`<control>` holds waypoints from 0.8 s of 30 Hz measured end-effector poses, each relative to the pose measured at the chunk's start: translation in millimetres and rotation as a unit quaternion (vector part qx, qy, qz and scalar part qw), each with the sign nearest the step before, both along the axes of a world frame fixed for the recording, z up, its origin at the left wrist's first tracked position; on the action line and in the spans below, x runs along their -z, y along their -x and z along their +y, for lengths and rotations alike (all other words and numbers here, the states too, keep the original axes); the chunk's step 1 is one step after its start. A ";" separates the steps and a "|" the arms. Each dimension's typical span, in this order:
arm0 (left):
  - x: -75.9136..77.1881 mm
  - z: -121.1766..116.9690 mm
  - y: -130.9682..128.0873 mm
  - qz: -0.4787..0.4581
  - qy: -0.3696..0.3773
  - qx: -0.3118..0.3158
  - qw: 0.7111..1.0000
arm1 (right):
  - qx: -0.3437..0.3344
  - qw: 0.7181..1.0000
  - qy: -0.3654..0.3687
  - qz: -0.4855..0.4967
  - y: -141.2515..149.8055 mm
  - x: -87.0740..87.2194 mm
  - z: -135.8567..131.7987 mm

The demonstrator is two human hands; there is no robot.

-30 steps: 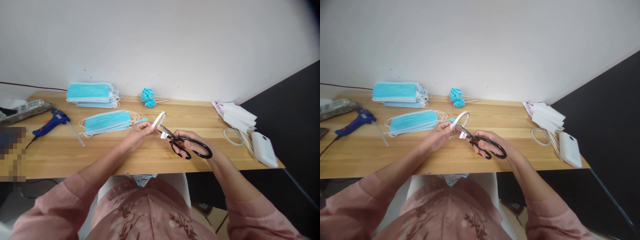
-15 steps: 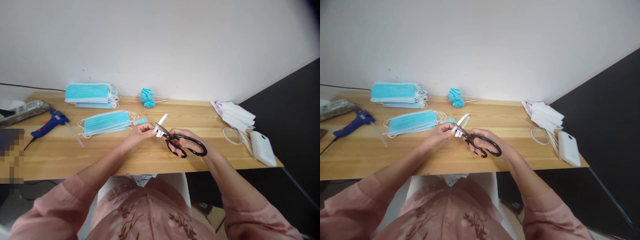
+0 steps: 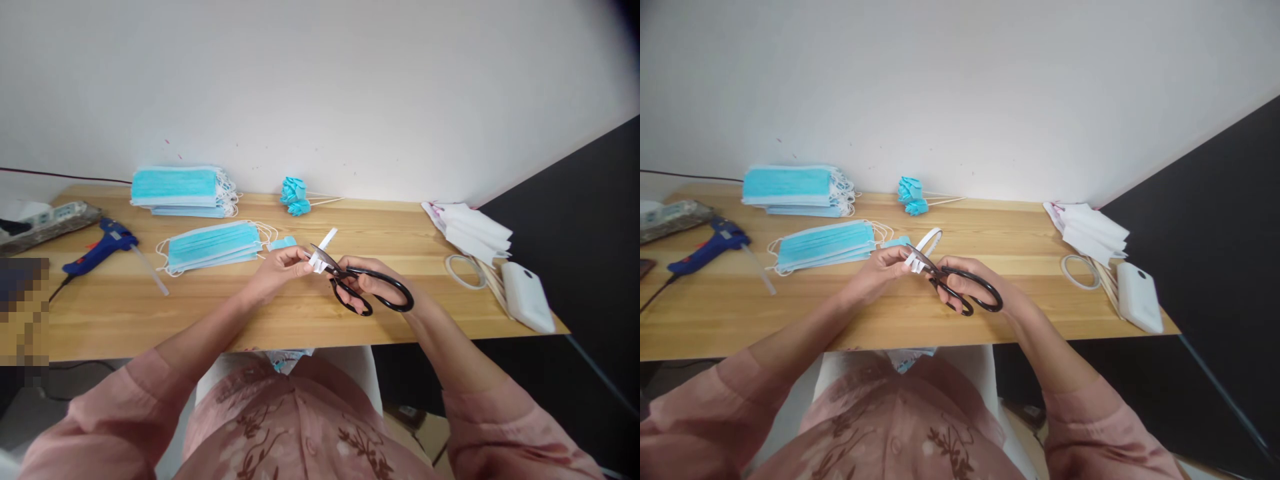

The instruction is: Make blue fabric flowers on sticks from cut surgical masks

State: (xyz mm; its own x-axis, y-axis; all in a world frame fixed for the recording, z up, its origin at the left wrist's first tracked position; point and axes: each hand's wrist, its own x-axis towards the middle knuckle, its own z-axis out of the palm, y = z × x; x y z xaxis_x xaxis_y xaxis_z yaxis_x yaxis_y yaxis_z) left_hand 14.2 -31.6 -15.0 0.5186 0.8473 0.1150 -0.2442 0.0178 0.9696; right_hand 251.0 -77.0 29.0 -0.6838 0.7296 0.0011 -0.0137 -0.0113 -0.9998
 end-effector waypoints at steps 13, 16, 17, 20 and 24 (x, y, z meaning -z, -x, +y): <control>-0.5 0.5 0.2 -0.013 -0.011 -0.003 1.000 | 0.005 0.999 0.023 0.028 2.0 -0.1 -1.7; -0.6 0.7 0.1 -0.014 -0.014 -0.005 1.000 | 0.012 0.999 0.030 0.027 3.3 -2.0 -2.8; -0.7 0.7 0.1 -0.014 -0.015 -0.007 1.000 | 0.014 0.999 0.031 0.027 3.6 -2.5 -3.2; -0.9 0.9 0.4 -0.008 -0.014 -0.008 1.000 | 0.022 0.999 0.035 0.023 4.1 -2.8 -3.8; -1.5 0.8 0.9 -0.003 -0.017 -0.007 1.000 | 0.022 0.999 0.035 0.031 3.8 0.1 -4.1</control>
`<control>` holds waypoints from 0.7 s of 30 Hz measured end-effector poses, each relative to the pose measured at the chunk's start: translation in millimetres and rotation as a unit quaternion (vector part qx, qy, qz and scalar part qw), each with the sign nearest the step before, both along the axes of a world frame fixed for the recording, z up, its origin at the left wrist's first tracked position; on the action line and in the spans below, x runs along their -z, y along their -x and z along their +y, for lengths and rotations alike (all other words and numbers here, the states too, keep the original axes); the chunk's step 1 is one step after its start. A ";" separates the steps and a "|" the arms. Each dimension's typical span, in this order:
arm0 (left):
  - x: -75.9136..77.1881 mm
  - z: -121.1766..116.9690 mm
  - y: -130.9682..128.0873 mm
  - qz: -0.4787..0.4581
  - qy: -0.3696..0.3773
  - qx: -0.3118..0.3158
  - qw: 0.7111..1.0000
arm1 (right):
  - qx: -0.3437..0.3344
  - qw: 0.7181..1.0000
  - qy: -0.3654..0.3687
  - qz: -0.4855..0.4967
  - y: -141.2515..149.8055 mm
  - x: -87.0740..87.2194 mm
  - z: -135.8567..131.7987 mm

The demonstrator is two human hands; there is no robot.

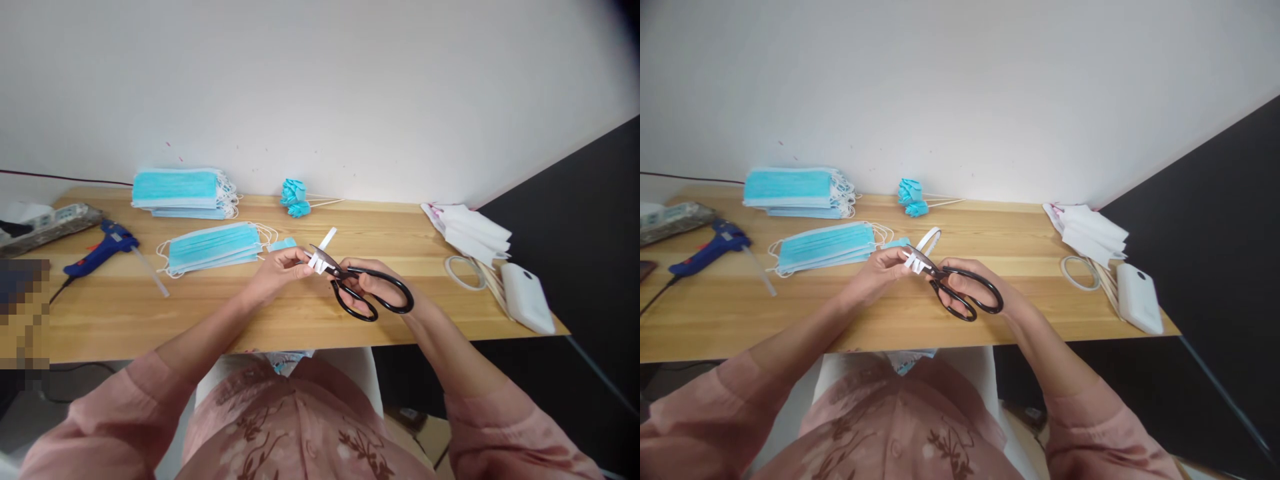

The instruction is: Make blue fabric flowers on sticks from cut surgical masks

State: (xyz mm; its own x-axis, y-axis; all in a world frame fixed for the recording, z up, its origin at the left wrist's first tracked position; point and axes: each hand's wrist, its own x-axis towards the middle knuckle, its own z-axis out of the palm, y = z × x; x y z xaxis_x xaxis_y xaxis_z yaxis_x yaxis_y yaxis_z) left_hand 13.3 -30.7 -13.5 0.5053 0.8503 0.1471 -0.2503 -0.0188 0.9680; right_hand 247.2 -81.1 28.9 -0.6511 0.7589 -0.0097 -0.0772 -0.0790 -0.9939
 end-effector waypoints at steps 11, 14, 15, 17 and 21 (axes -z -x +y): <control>-1.2 -0.9 -0.8 -0.002 -0.004 -0.008 1.000 | 0.024 1.000 -0.001 -0.008 2.4 -0.7 -4.2; -2.9 -1.6 -0.8 -0.008 -0.007 -0.003 1.000 | 0.025 1.000 0.002 -0.004 2.5 -0.1 -4.2; -3.5 -1.8 -0.8 -0.010 -0.007 -0.001 1.000 | 0.025 1.000 0.005 -0.003 2.5 -0.1 -4.2; -4.3 -2.1 -0.9 -0.011 -0.007 0.001 1.000 | 0.027 1.000 0.009 -0.003 2.6 0.0 -4.4; -3.5 -1.8 -1.3 -0.012 -0.006 -0.002 1.000 | 0.031 0.999 0.013 -0.005 2.6 -0.1 -5.2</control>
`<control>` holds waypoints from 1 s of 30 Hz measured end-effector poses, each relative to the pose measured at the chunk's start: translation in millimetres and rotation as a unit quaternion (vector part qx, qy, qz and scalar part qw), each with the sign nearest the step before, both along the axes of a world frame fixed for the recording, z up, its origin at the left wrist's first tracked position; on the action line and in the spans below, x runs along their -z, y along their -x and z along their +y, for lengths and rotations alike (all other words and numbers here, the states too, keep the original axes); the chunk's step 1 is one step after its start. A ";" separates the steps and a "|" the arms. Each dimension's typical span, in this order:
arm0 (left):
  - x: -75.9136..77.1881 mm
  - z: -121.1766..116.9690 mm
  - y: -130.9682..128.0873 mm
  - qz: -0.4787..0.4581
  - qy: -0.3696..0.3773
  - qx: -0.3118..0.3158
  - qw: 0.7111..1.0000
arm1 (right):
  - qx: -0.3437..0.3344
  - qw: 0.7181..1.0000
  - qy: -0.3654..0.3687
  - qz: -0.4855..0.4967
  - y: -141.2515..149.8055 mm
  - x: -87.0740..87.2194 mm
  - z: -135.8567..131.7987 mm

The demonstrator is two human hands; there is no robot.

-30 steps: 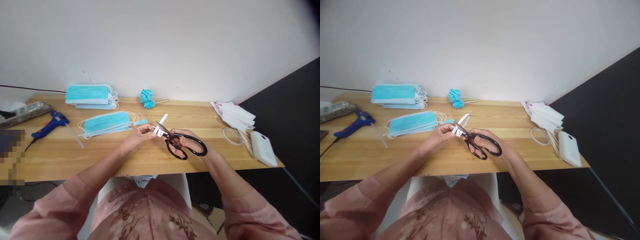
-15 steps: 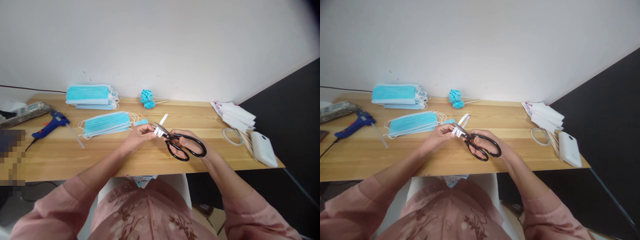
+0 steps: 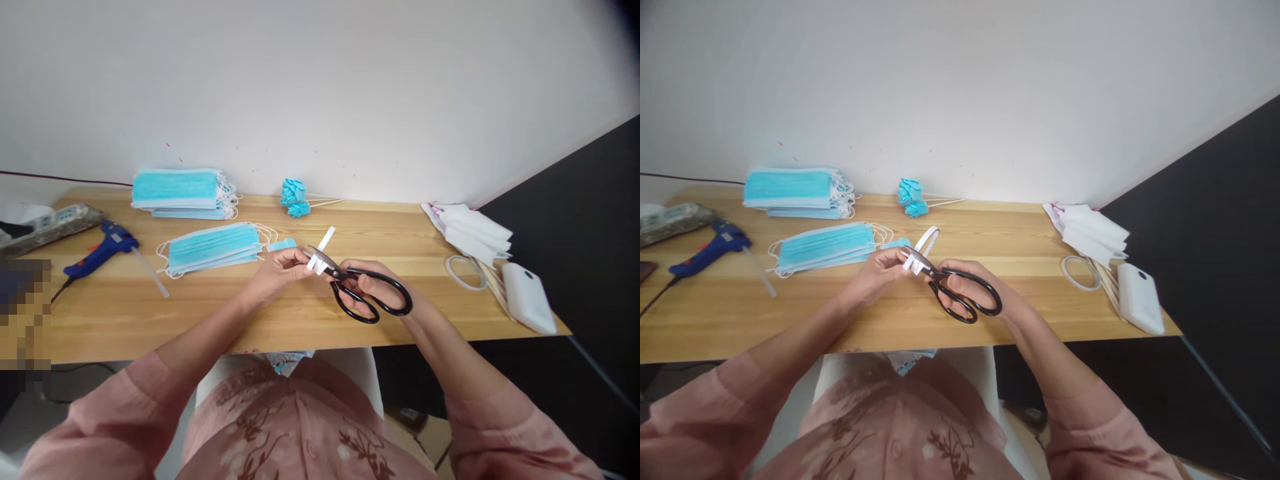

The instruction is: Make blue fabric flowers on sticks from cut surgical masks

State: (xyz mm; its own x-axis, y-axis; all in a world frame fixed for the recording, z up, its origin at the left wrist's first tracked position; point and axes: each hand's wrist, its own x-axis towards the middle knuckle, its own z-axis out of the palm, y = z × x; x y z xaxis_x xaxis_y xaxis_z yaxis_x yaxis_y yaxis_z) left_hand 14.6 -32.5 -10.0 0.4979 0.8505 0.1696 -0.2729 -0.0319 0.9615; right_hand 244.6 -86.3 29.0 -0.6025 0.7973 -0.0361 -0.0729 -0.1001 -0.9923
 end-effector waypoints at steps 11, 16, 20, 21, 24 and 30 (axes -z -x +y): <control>3.2 1.0 2.0 -0.004 -0.012 0.003 1.000 | 0.017 0.999 0.028 -0.014 0.4 -3.8 -2.7; 6.5 1.1 2.9 0.013 0.006 -0.009 1.000 | 0.030 0.999 0.027 -0.025 -1.6 -0.5 -1.0; 6.1 1.2 1.9 0.023 0.025 -0.032 0.999 | 0.025 0.997 0.020 -0.073 0.7 -1.2 -1.5; 5.4 1.2 1.7 0.025 0.030 -0.038 0.999 | 0.010 0.995 0.022 -0.096 2.3 -2.4 -2.8; 3.3 1.0 1.9 0.028 0.033 -0.060 0.997 | -0.052 0.988 -0.010 -0.146 7.0 -5.7 -8.9; 3.9 2.4 3.8 -0.009 0.040 -0.046 0.998 | -0.073 0.991 -0.018 -0.110 -5.5 -0.2 -13.3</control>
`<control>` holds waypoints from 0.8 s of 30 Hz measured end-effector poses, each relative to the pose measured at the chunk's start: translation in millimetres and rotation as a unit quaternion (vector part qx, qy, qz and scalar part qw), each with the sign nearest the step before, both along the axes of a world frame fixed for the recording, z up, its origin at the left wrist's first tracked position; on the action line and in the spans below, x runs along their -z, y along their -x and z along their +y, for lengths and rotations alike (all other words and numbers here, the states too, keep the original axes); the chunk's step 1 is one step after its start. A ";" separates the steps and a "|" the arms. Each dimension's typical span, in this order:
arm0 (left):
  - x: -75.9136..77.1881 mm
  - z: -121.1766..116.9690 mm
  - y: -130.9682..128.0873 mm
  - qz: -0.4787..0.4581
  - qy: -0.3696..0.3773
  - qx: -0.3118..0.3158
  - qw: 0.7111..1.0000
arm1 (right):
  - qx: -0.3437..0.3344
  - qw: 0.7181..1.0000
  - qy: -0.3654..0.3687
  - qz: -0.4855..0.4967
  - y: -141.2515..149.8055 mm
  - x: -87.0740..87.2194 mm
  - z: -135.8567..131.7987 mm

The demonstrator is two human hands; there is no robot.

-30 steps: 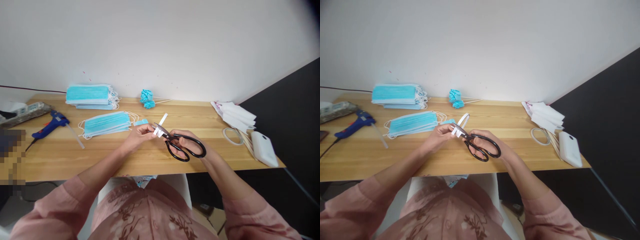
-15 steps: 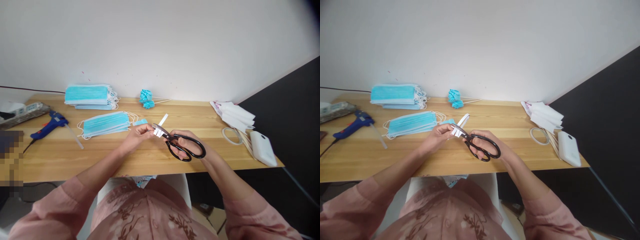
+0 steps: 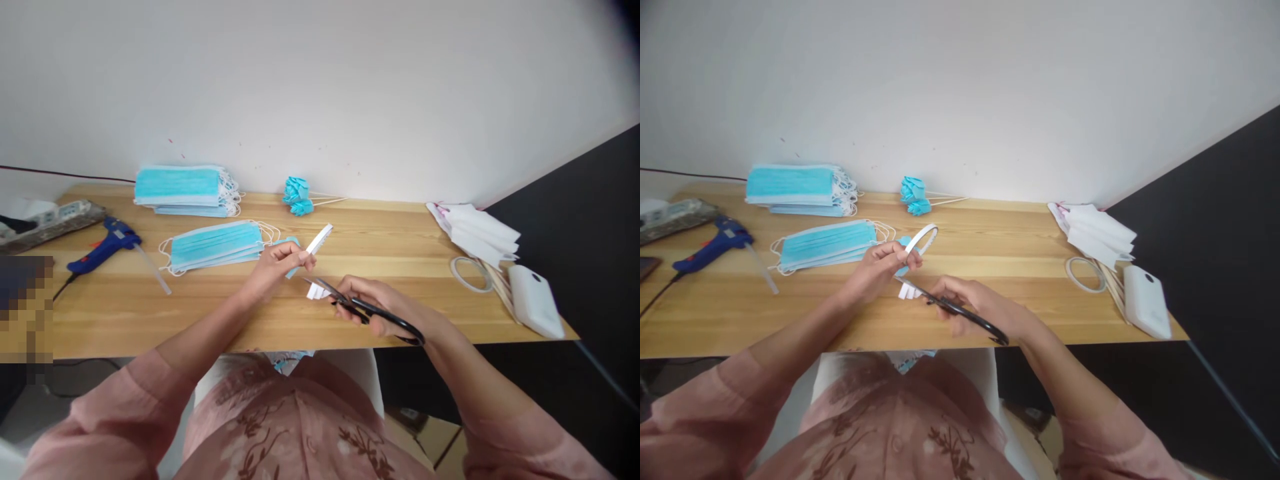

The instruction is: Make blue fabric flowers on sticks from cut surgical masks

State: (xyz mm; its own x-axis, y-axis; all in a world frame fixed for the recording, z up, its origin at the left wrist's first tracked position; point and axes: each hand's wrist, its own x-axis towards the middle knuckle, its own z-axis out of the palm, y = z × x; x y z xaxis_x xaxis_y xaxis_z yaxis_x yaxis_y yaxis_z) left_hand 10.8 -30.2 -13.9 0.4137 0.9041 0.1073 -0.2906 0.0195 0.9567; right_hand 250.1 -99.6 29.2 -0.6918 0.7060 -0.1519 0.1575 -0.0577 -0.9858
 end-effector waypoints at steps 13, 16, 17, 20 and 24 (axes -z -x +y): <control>-3.8 -0.3 3.1 0.003 -0.001 0.028 1.000 | 0.008 0.996 -0.040 0.085 -15.2 0.0 4.9; -1.2 1.5 3.1 -0.002 -0.008 0.033 0.999 | 0.002 0.996 -0.019 0.084 -15.3 1.3 6.4; -0.1 2.2 3.2 -0.002 -0.012 0.034 0.999 | -0.001 0.997 -0.015 0.082 -15.3 1.2 7.0; 2.6 3.5 3.4 -0.009 -0.020 0.033 0.999 | -0.004 0.997 -0.014 0.076 -14.7 0.9 8.9; 3.6 3.4 2.9 -0.012 -0.017 0.026 0.999 | 0.002 0.997 -0.013 0.075 -11.8 1.3 12.2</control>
